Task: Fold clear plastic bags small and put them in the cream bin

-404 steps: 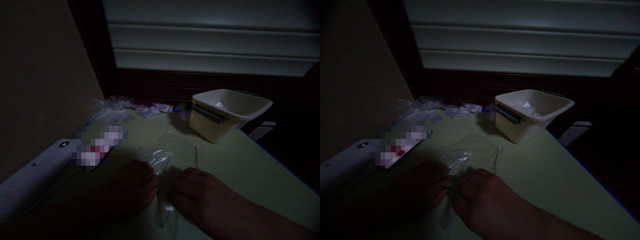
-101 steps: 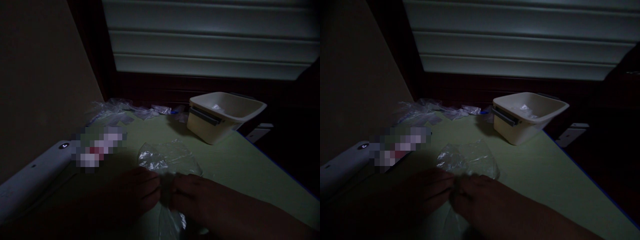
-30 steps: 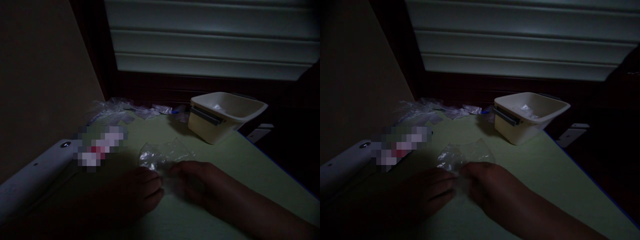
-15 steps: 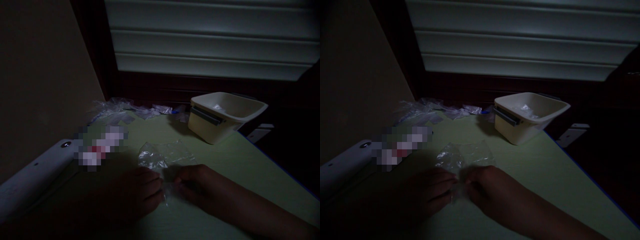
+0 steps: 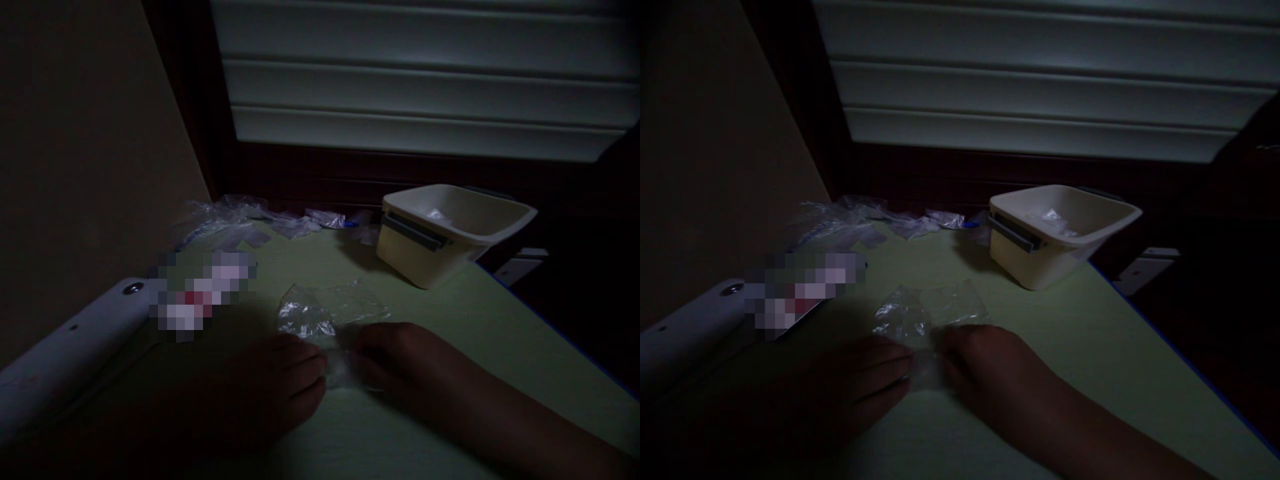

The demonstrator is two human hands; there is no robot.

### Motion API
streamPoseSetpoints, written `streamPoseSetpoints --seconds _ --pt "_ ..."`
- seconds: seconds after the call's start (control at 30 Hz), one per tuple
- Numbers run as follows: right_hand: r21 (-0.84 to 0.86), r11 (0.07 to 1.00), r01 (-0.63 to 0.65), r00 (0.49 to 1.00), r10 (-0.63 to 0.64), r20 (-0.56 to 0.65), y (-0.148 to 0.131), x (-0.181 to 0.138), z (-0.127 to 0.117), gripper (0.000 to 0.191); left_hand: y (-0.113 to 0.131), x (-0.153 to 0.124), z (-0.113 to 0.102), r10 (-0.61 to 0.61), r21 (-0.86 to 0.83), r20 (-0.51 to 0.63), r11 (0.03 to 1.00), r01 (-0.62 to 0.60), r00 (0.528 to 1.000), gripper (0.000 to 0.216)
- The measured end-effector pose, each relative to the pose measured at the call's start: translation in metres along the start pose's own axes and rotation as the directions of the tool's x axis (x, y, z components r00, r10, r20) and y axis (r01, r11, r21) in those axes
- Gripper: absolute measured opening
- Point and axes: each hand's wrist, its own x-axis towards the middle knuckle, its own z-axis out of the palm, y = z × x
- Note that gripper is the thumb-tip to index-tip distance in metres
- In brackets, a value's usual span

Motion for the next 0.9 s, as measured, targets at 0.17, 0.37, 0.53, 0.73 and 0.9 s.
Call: streamPoseSetpoints --seconds 0.17,0.37,0.53,0.73,0.9 --pt "-0.216 0.972 -0.088 0.996 0.079 -0.052 0.002 0.003 0.006 0.013 -0.001 0.002 -0.003 0.004 0.001 0.037 1.000 -0.004 0.999 0.017" --pt "-0.269 0.956 -0.118 0.993 0.106 -0.060 0.001 0.004 0.005 0.013 -0.001 0.002 -0.003 0.001 0.014 -0.030 1.000 -0.001 1.000 0.025" --pt "-0.103 0.995 -0.015 0.999 0.018 0.028 0.005 0.000 0.003 0.013 0.000 0.001 -0.003 0.006 0.000 -0.040 1.000 -0.006 0.999 0.017" --pt "-0.043 0.998 0.035 0.999 -0.034 0.028 0.001 -0.003 0.002 0.014 0.001 -0.004 0.005 0.010 -0.026 -0.070 1.000 -0.012 0.998 0.023" --pt "-0.140 0.988 0.063 0.979 -0.088 -0.182 -0.009 -0.005 -0.001 0.017 0.001 -0.001 0.002 -0.003 -0.030 -0.021 1.000 0.003 1.000 0.017"
